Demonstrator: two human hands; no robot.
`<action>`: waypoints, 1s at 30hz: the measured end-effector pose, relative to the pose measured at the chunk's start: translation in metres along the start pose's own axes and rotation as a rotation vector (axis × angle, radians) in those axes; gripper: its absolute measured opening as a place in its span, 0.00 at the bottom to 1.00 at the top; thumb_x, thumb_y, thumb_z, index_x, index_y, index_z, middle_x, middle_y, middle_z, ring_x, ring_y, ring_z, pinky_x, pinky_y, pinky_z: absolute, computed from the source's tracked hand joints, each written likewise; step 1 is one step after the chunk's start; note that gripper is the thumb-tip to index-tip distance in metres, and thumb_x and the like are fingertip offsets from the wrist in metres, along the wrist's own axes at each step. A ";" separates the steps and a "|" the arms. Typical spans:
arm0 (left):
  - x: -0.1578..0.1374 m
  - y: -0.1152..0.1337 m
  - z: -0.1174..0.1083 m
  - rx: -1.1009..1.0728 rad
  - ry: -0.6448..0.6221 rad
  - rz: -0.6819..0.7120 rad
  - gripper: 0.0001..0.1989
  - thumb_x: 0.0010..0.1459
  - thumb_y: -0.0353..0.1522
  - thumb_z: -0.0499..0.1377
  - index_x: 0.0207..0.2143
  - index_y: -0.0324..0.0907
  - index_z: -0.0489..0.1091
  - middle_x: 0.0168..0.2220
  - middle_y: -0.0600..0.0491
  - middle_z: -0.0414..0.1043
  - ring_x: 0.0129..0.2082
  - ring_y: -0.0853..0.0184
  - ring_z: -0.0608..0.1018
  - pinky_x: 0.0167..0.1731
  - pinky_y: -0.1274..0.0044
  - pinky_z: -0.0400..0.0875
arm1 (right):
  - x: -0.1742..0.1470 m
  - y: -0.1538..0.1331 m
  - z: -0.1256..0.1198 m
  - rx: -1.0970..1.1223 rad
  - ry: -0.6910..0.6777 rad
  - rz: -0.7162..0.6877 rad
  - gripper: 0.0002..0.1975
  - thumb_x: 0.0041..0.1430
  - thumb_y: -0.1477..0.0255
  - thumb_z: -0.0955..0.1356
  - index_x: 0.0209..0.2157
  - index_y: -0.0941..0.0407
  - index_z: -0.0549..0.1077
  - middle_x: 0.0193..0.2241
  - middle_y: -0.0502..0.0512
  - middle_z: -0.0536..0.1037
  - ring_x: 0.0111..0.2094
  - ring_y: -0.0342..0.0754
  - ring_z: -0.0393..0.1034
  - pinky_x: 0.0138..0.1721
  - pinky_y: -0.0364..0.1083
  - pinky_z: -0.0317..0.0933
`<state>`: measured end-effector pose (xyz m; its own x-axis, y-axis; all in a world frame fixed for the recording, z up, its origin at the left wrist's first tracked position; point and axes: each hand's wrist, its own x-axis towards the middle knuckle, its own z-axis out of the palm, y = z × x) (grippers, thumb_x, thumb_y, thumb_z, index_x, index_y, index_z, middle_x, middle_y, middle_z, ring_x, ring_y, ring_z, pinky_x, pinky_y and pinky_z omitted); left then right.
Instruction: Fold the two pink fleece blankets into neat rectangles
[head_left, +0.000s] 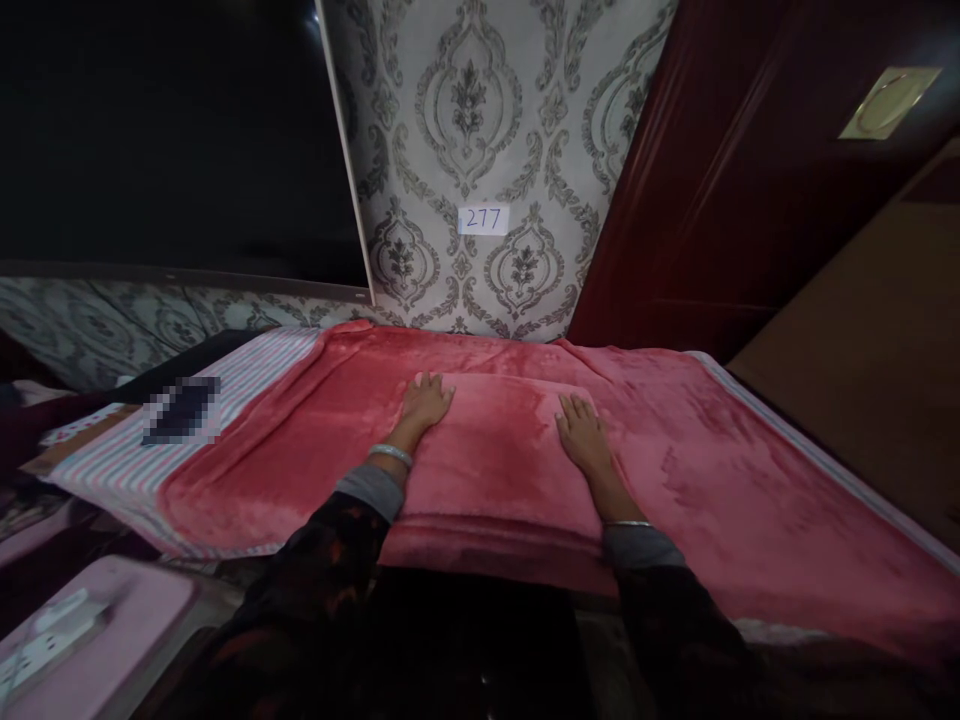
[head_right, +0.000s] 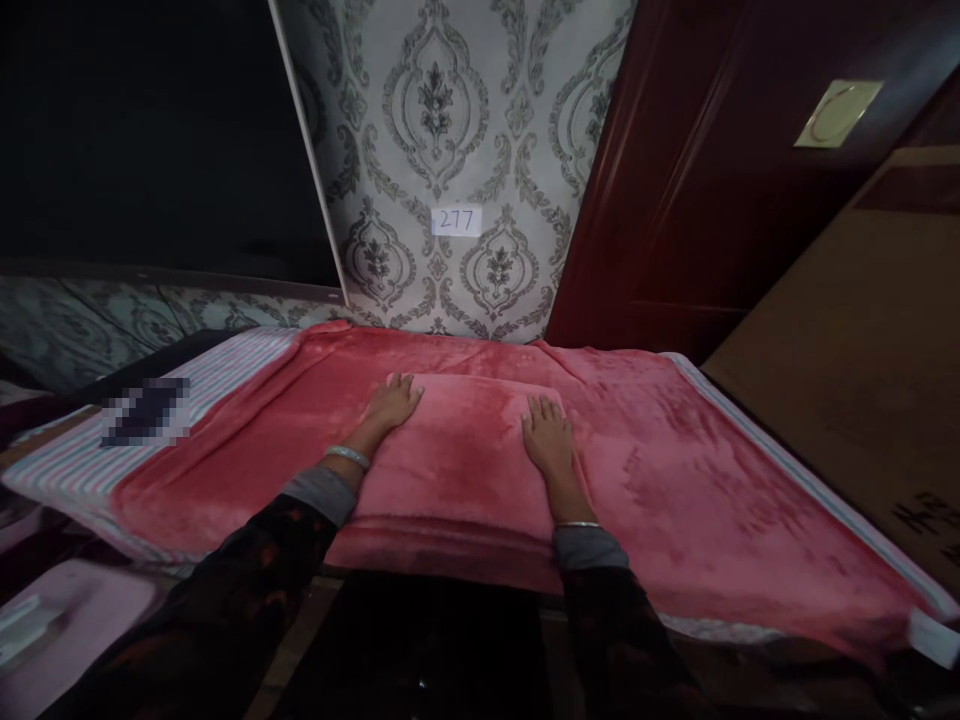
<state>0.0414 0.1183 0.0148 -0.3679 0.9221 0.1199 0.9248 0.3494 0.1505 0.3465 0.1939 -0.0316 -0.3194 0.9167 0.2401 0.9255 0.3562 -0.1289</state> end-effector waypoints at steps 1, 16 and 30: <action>-0.001 -0.001 0.000 -0.006 -0.007 0.001 0.31 0.69 0.46 0.41 0.67 0.39 0.59 0.70 0.37 0.53 0.67 0.47 0.62 0.62 0.58 0.59 | 0.000 0.000 -0.001 0.000 0.001 -0.003 0.29 0.72 0.68 0.51 0.70 0.58 0.57 0.70 0.62 0.55 0.70 0.56 0.48 0.65 0.60 0.51; -0.065 -0.011 -0.038 0.012 -0.074 -0.011 0.33 0.69 0.45 0.47 0.71 0.42 0.52 0.74 0.39 0.41 0.72 0.44 0.49 0.66 0.53 0.50 | -0.030 -0.017 -0.042 0.111 -0.150 0.041 0.29 0.73 0.64 0.52 0.70 0.61 0.56 0.70 0.67 0.53 0.70 0.59 0.47 0.66 0.63 0.47; -0.138 0.054 -0.002 0.071 -0.002 0.409 0.30 0.70 0.45 0.44 0.71 0.47 0.53 0.73 0.47 0.49 0.72 0.53 0.52 0.69 0.53 0.47 | -0.100 -0.074 -0.044 0.039 -0.113 -0.276 0.28 0.73 0.62 0.57 0.70 0.54 0.57 0.71 0.59 0.52 0.71 0.55 0.44 0.68 0.60 0.43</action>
<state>0.1424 0.0093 0.0086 0.0319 0.9876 0.1536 0.9991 -0.0359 0.0229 0.3191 0.0677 -0.0041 -0.5802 0.7981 0.1627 0.7929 0.5991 -0.1114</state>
